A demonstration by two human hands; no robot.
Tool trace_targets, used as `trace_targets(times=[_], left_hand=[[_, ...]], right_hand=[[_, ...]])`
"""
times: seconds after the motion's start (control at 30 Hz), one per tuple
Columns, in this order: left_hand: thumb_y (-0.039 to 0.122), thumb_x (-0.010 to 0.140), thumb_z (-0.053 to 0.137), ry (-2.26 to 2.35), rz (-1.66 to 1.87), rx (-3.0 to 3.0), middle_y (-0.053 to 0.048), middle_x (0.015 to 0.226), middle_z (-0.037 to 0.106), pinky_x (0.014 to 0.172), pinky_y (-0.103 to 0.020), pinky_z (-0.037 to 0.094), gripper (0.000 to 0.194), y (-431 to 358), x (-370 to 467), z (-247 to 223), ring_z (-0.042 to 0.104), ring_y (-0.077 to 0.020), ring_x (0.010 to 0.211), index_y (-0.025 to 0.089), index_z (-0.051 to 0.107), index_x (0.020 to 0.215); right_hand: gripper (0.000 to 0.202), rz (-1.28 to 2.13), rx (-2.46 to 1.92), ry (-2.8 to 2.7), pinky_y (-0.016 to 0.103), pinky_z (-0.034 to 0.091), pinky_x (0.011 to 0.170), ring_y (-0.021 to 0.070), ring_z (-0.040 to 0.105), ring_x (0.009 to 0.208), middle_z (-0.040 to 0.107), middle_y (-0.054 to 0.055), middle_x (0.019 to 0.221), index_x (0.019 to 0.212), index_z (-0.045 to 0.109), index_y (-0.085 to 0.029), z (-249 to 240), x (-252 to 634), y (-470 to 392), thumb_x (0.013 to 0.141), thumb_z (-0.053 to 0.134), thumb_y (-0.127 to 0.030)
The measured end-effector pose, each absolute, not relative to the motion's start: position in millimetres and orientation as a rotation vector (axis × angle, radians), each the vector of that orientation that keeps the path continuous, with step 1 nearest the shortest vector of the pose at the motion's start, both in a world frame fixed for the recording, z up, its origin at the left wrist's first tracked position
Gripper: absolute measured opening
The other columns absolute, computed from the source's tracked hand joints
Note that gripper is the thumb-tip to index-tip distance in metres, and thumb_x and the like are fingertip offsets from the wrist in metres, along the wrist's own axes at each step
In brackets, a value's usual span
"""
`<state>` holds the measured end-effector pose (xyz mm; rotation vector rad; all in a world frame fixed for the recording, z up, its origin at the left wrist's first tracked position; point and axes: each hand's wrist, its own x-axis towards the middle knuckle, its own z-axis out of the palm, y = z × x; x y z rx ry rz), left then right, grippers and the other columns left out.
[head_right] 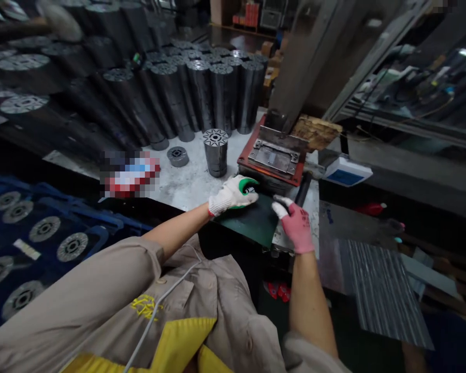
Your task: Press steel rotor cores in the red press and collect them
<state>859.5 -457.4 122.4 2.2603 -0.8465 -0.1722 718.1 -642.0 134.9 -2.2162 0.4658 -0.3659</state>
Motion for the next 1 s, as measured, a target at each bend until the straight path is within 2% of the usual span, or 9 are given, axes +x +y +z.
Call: trace_targets(times=[0.2,0.3,0.4,0.53,0.63,0.7,0.77,0.87,1.0], left_hand=[[0.052,0.092,0.067,-0.952,-0.162,2.388,-0.008,0.132,0.073,0.114,-0.046,0.051,0.054,-453,853,126,0.069,-0.0292,0.123,0.027,0.07,0.14],[0.058,0.086,0.074,-1.092,-0.089,2.411,-0.01,0.135,0.068,0.119,-0.052,0.045,0.072,-445,849,123,0.064,-0.0329,0.129,0.029,0.06,0.15],[0.052,0.082,0.082,-1.18,-0.043,2.424,-0.013,0.142,0.061,0.118,-0.054,0.046,0.081,-440,849,118,0.062,-0.0363,0.132,0.032,0.054,0.156],[0.039,0.082,0.083,-0.987,-0.176,2.244,-0.012,0.14,0.064,0.111,-0.048,0.054,0.073,-440,851,115,0.065,-0.0334,0.127,0.029,0.06,0.15],[0.036,0.097,0.067,-0.846,-0.283,1.836,-0.011,0.135,0.071,0.108,-0.041,0.059,0.055,-444,844,115,0.071,-0.0242,0.122,0.024,0.059,0.15],[0.039,0.103,0.06,-0.829,-0.29,1.681,-0.011,0.136,0.072,0.109,-0.041,0.06,0.047,-446,838,115,0.071,-0.0231,0.125,0.025,0.061,0.148],[0.042,0.107,0.055,-0.812,-0.296,1.655,-0.009,0.134,0.074,0.11,-0.044,0.06,0.041,-448,833,115,0.071,-0.0242,0.128,0.025,0.066,0.142],[0.042,0.113,0.038,-0.693,-0.335,1.657,-0.008,0.137,0.074,0.11,-0.044,0.061,0.044,-441,835,115,0.071,-0.0227,0.128,0.024,0.066,0.141],[0.041,0.103,0.057,-0.652,-0.186,1.69,-0.013,0.143,0.069,0.114,-0.04,0.057,0.048,-421,845,113,0.068,-0.023,0.131,0.016,0.061,0.144]], right_hand=[[0.047,-0.224,-2.155,0.439,0.057,0.053,0.113,0.037,0.072,0.121,0.08,0.01,0.12,0.104,0.084,-0.026,111,709,-627,0.077,0.067,-0.059],[0.049,-0.166,-2.154,0.456,0.062,0.048,0.117,0.0388,0.071,0.124,0.079,0.01,0.123,0.108,0.084,-0.026,106,698,-624,0.078,0.067,-0.061],[0.046,-0.14,-2.146,0.48,0.063,0.047,0.118,0.0387,0.07,0.124,0.08,0.008,0.123,0.107,0.083,-0.029,101,687,-621,0.078,0.069,-0.063],[0.058,-0.199,-2.187,0.482,0.061,0.052,0.115,0.0399,0.07,0.124,0.078,0.013,0.125,0.122,0.077,-0.027,101,690,-605,0.079,0.07,-0.065],[0.078,-0.368,-2.323,0.39,0.063,0.041,0.124,0.0416,0.054,0.144,0.063,0.019,0.148,0.145,0.062,-0.023,112,706,-589,0.08,0.072,-0.066],[0.087,-0.476,-2.389,0.325,0.062,0.034,0.128,0.0392,0.045,0.152,0.051,0.019,0.161,0.156,0.05,-0.023,124,718,-582,0.083,0.072,-0.065],[0.091,-0.53,-2.419,0.278,0.059,0.034,0.129,0.0367,0.044,0.153,0.047,0.02,0.164,0.161,0.043,-0.022,135,730,-579,0.085,0.071,-0.064],[0.092,-0.458,-2.453,0.181,0.057,0.035,0.128,0.0369,0.048,0.15,0.053,0.021,0.157,0.157,0.049,-0.018,137,745,-581,0.082,0.075,-0.063],[0.086,-0.111,-2.449,0.129,0.064,0.037,0.123,0.042,0.053,0.143,0.063,0.021,0.146,0.146,0.062,-0.018,116,754,-587,0.074,0.082,-0.061]])
